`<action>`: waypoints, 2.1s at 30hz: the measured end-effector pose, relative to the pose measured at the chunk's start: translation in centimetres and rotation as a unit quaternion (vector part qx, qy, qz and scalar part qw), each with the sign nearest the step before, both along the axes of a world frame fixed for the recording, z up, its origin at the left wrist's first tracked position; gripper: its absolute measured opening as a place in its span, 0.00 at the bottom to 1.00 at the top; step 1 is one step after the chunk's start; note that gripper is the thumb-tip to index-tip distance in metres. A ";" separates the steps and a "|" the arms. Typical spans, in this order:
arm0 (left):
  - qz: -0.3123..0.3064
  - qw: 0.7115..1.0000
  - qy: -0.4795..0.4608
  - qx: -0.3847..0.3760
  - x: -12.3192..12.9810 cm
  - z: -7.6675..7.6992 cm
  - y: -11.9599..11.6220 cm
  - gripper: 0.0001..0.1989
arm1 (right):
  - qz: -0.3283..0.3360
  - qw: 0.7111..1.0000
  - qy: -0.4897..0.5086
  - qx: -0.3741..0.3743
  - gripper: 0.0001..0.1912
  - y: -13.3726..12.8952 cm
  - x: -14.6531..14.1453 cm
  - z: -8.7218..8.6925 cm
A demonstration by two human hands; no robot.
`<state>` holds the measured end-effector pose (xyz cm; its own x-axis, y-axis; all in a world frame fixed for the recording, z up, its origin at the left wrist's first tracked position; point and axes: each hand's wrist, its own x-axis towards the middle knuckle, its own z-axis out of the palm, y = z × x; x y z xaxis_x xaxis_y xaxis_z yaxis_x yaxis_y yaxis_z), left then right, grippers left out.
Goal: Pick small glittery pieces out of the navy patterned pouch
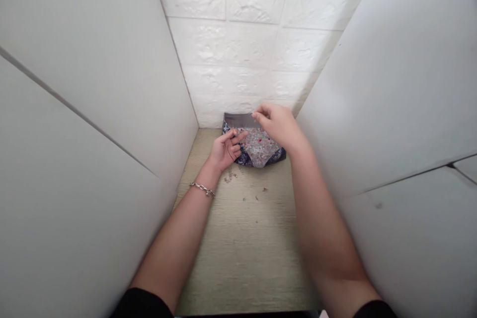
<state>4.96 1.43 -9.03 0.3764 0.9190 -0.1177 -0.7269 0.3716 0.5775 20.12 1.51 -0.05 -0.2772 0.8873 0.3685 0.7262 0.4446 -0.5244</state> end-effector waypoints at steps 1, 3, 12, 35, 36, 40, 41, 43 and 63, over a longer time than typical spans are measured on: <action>-0.002 1.000 0.001 0.002 0.0 -0.1 0.0 0.05 | 0.000 1.000 0.001 -0.007 0.10 0.1 0.0 -0.2; -0.009 1.000 0.003 0.004 -0.1 -0.1 0.1 0.05 | -0.003 1.000 0.005 -0.015 0.09 0.4 0.0 -0.4; -0.030 0.999 0.014 -0.009 0.0 0.1 -0.1 0.06 | -0.039 0.999 0.008 -0.005 0.13 0.4 0.2 -0.8; -0.086 0.996 -0.007 0.016 -0.4 -0.2 0.1 0.06 | -0.023 0.997 -0.072 0.026 0.20 1.4 1.1 -1.8; -0.079 0.997 -0.008 0.017 -0.5 -0.3 0.1 0.06 | -0.027 0.996 -0.083 0.028 0.20 1.6 1.2 -2.1; -0.058 0.998 -0.022 0.019 -0.6 -0.3 0.1 0.07 | -0.063 0.990 -0.119 0.030 0.21 2.2 1.6 -3.1; -0.054 0.998 -0.028 0.018 -0.6 -0.3 0.1 0.07 | -0.072 0.989 -0.128 0.025 0.21 2.2 1.7 -3.3; -0.049 0.998 -0.041 0.018 -0.7 -0.3 0.1 0.07 | -0.088 0.985 -0.148 0.010 0.22 2.3 1.8 -3.8; 0.101 0.988 -0.062 0.095 -0.2 9.0 -2.8 0.11 | 0.074 0.977 -0.137 -0.146 0.18 -0.3 -0.7 -1.1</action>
<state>4.78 -1.33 -0.08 0.1834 0.9780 0.0996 -0.8448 0.1050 0.5247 19.37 1.23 -1.19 -0.4627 0.8865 0.0002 0.7960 0.4156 -0.4401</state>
